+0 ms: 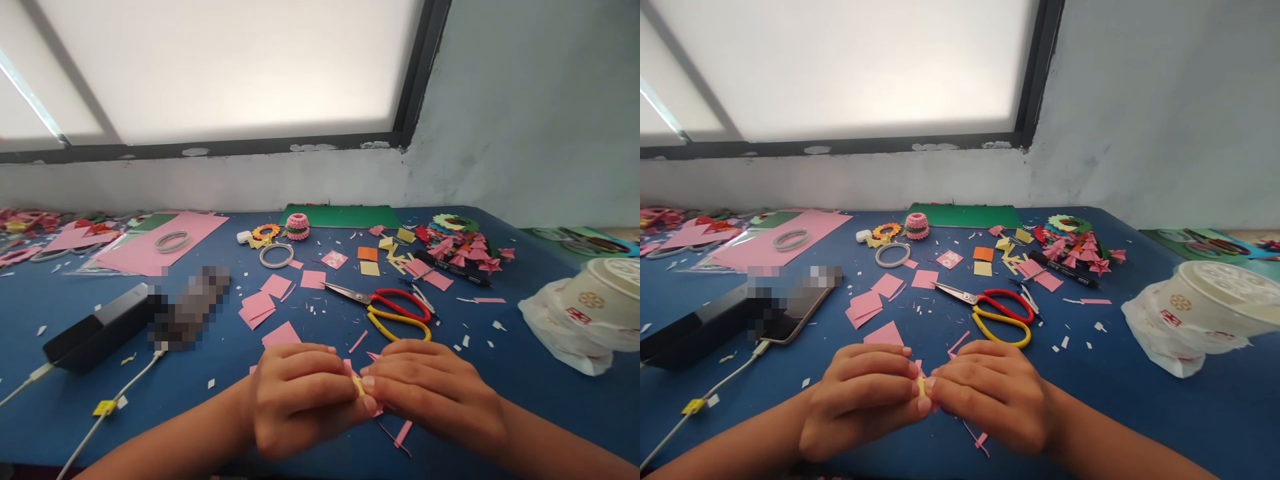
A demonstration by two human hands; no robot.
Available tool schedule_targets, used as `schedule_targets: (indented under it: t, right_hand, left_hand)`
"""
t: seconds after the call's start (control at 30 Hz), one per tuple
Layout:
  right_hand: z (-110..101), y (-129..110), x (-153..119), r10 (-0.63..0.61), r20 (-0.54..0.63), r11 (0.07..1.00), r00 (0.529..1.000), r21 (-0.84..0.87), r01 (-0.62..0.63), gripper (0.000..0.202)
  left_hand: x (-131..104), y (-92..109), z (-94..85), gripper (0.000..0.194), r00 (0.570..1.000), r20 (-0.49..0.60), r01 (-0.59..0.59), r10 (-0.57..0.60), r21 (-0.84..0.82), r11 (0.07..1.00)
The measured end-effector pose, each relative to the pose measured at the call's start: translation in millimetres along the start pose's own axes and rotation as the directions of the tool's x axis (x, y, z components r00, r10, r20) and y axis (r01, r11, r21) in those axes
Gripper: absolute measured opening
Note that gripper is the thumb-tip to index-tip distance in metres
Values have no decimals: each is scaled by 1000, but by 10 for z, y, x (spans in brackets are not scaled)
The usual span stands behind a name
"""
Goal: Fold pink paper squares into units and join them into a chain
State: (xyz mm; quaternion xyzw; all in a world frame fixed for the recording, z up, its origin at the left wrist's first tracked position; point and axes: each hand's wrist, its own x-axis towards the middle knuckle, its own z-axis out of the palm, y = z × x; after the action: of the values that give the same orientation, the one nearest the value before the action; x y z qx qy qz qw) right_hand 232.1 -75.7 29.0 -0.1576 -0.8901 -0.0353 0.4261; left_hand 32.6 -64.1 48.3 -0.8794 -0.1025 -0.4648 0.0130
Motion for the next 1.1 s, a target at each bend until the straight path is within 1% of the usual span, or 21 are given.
schedule_targets:
  t: [0.1,0.13,0.27,0.33,0.43,0.57,0.6,0.67,0.73,0.8,0.83,0.87,0.93,0.97,1.0,1.03,1.1]
  right_hand:
    - [28,8,-33,-5,-84,999,996,45,9,23]
    - [28,8,-34,-2,-95,998,995,55,7,23]
    - [-20,-18,13,49,7,996,999,73,-49,19]
    - [-42,-33,40,55,-2,995,998,80,-55,18]
    - [-45,-45,55,55,-49,994,997,102,-49,23]
    - [2,-46,50,73,-48,991,996,118,-67,30]
    - [21,-46,49,95,-64,988,993,130,-87,30]
    - [61,-42,48,178,-105,976,978,147,-162,27]
    - [95,-35,50,275,-129,957,953,130,-258,19]
    - [117,-20,51,352,-116,934,929,109,-340,12]
    - [125,-9,51,391,-89,917,916,124,-379,13]
    - [132,3,49,428,-49,895,902,160,-416,15]
    - [147,31,37,508,60,827,859,243,-506,21]
    - [156,45,26,542,114,790,833,270,-551,25]
    - [168,60,10,564,161,761,810,281,-585,29]
    - [180,74,-10,575,195,748,795,269,-607,32]
    - [210,102,-57,568,213,773,795,192,-604,34]
  left_hand:
    - [5,19,-22,10,999,23,33,-33,-9,999]
    - [5,25,-28,10,999,29,45,-45,-13,999]
    - [3,32,-32,7,998,14,69,-69,-30,997]
    - [1,29,-28,7,997,20,77,-76,-43,996]
    - [-4,26,-28,9,995,28,95,-94,-55,994]
    - [-27,23,-36,9,994,45,106,-104,-54,993]
    - [-39,18,-32,9,994,43,106,-104,-50,993]
    - [-71,0,-12,8,993,26,119,-118,-46,992]
    - [-107,-32,26,7,991,-6,136,-137,-66,988]
    - [-136,-73,71,3,990,-38,129,-133,-90,988]
    - [-143,-94,91,4,992,-30,117,-120,-92,989]
    - [-144,-113,106,6,989,-24,142,-145,-106,984]
    - [-132,-145,122,8,966,33,258,-257,-169,951]
    - [-121,-157,125,7,939,79,343,-334,-217,914]
    - [-110,-166,126,7,904,139,427,-404,-257,867]
    - [-101,-173,127,6,860,203,509,-468,-286,812]
    - [-89,-182,136,2,756,315,654,-574,-324,684]
